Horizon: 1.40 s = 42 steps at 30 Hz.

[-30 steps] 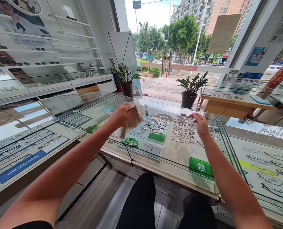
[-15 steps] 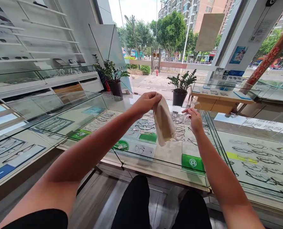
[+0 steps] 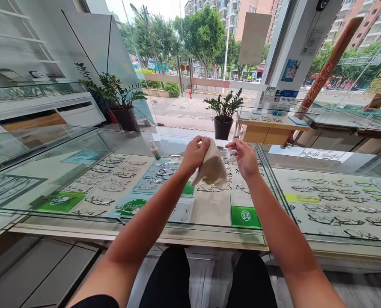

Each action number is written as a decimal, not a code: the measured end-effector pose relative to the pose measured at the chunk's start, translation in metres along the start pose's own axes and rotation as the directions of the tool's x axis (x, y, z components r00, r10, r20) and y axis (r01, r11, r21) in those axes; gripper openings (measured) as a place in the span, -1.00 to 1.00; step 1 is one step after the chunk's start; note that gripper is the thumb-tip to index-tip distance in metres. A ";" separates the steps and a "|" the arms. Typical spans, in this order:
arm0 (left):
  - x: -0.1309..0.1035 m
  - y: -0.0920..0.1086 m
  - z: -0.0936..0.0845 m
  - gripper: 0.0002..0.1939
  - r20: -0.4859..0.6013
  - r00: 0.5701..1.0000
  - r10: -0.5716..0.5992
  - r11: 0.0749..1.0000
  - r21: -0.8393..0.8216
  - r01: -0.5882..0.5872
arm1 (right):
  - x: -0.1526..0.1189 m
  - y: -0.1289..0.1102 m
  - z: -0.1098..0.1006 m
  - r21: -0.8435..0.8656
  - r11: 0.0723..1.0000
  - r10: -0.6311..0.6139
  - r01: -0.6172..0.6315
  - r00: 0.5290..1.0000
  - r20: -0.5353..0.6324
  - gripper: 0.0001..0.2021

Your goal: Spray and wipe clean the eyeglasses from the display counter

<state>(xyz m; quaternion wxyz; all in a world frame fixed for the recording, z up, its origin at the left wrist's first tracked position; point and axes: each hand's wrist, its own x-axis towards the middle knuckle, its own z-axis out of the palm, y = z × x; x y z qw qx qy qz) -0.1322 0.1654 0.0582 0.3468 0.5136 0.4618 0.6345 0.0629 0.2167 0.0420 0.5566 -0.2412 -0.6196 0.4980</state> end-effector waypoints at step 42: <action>-0.028 -0.014 0.013 -0.37 0.312 0.946 0.083 0.975 -0.220 -0.013 | -0.017 -0.001 0.020 0.282 0.957 0.048 -0.071 0.995 0.089 -0.67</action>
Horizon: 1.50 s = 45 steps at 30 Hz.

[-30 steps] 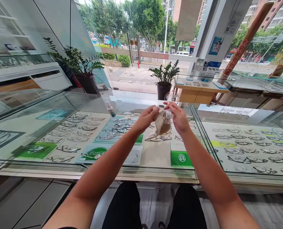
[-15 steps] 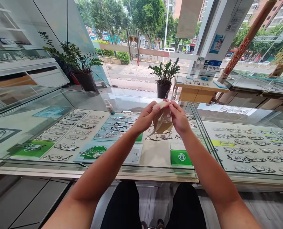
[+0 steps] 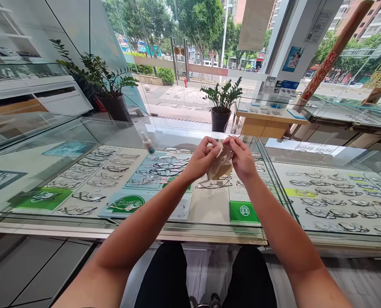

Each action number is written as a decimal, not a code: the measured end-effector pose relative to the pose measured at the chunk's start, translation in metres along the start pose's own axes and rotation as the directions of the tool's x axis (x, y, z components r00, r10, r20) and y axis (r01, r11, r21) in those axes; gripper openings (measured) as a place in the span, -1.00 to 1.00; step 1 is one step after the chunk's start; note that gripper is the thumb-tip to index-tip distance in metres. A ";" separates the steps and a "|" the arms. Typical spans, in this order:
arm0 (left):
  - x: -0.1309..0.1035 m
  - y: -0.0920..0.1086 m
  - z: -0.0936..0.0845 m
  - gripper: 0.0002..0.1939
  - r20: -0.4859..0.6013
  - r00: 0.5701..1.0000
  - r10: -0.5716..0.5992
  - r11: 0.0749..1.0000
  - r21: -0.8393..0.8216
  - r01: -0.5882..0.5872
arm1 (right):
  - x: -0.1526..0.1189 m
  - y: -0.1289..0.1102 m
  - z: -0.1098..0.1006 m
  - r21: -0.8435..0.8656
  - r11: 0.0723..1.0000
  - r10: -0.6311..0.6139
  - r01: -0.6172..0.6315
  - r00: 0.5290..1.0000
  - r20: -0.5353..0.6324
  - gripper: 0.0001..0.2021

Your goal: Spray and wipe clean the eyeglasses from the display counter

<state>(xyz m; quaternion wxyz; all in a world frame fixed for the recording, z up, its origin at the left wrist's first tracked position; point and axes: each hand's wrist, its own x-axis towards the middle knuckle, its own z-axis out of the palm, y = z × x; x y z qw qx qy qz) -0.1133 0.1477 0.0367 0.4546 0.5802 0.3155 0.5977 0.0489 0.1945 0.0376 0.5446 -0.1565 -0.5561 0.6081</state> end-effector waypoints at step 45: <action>-0.009 0.015 0.012 -0.52 -0.003 0.980 -0.197 0.946 -0.263 0.189 | -0.005 -0.023 0.002 -0.002 1.000 -0.016 0.016 1.000 -0.025 -0.65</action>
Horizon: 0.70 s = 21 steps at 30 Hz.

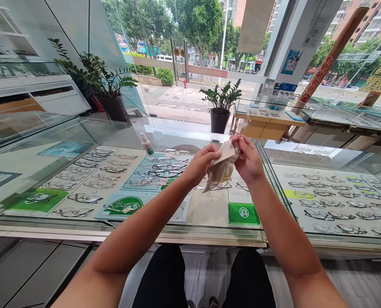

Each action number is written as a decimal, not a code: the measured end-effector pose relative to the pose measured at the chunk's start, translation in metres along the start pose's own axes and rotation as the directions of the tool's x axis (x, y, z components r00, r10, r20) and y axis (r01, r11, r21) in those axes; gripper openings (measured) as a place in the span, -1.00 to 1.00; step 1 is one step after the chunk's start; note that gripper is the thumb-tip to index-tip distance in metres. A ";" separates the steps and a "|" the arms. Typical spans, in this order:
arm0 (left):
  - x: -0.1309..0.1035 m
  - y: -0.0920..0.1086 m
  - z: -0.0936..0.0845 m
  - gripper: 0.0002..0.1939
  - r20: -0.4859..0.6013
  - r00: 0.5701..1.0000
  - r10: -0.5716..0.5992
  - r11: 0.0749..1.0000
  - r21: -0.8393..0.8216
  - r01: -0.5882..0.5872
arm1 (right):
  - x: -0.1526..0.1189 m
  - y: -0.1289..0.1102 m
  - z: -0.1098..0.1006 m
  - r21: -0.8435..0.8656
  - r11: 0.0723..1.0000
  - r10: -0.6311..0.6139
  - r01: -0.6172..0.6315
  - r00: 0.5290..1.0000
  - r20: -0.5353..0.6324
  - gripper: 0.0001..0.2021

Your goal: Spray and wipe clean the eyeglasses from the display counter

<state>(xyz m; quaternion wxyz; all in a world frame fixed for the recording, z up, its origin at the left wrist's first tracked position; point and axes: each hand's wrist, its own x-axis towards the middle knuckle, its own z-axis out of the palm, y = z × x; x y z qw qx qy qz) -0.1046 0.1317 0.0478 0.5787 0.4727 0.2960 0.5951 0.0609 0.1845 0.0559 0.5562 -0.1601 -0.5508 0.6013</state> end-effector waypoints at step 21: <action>-0.001 -0.005 -0.006 -0.47 0.176 0.984 0.008 0.994 0.105 -0.027 | -0.003 0.004 0.007 -0.004 1.000 0.015 -0.015 0.992 0.122 -0.73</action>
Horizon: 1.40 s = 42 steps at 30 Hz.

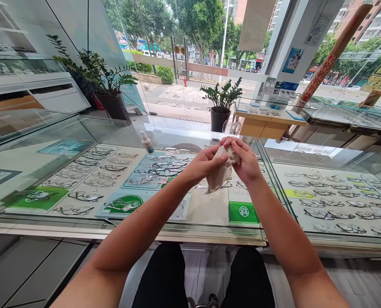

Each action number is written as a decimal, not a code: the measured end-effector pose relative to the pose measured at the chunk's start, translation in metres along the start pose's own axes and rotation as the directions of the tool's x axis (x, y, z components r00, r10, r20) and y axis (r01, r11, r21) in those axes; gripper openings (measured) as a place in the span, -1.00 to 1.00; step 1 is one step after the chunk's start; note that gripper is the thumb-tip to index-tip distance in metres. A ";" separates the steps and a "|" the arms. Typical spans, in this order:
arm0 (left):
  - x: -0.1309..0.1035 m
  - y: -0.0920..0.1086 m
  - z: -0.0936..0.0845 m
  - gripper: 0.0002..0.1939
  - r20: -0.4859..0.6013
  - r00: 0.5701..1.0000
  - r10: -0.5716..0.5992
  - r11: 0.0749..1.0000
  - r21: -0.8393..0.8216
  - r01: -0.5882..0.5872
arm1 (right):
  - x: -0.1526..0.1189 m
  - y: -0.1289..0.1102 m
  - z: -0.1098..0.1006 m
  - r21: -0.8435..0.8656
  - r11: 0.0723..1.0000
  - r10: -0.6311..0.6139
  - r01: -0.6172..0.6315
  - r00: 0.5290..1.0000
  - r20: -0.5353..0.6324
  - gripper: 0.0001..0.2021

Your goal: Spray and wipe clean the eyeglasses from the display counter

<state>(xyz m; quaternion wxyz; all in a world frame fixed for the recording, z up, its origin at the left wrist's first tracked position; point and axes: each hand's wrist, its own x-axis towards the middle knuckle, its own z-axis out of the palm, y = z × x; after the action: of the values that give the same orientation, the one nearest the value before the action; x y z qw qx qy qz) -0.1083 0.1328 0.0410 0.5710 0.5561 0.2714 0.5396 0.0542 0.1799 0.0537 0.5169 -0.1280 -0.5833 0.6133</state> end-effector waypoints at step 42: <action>0.004 -0.007 -0.009 -0.44 -0.016 0.999 0.032 0.994 0.108 -0.030 | 0.003 0.006 -0.006 -0.017 0.998 0.068 -0.068 0.998 -0.010 -0.67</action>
<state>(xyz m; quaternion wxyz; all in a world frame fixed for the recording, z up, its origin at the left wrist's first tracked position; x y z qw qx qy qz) -0.1129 0.1406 0.0332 0.5294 0.5854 0.2963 0.5378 0.0548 0.1874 0.0481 0.4976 -0.1551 -0.5813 0.6248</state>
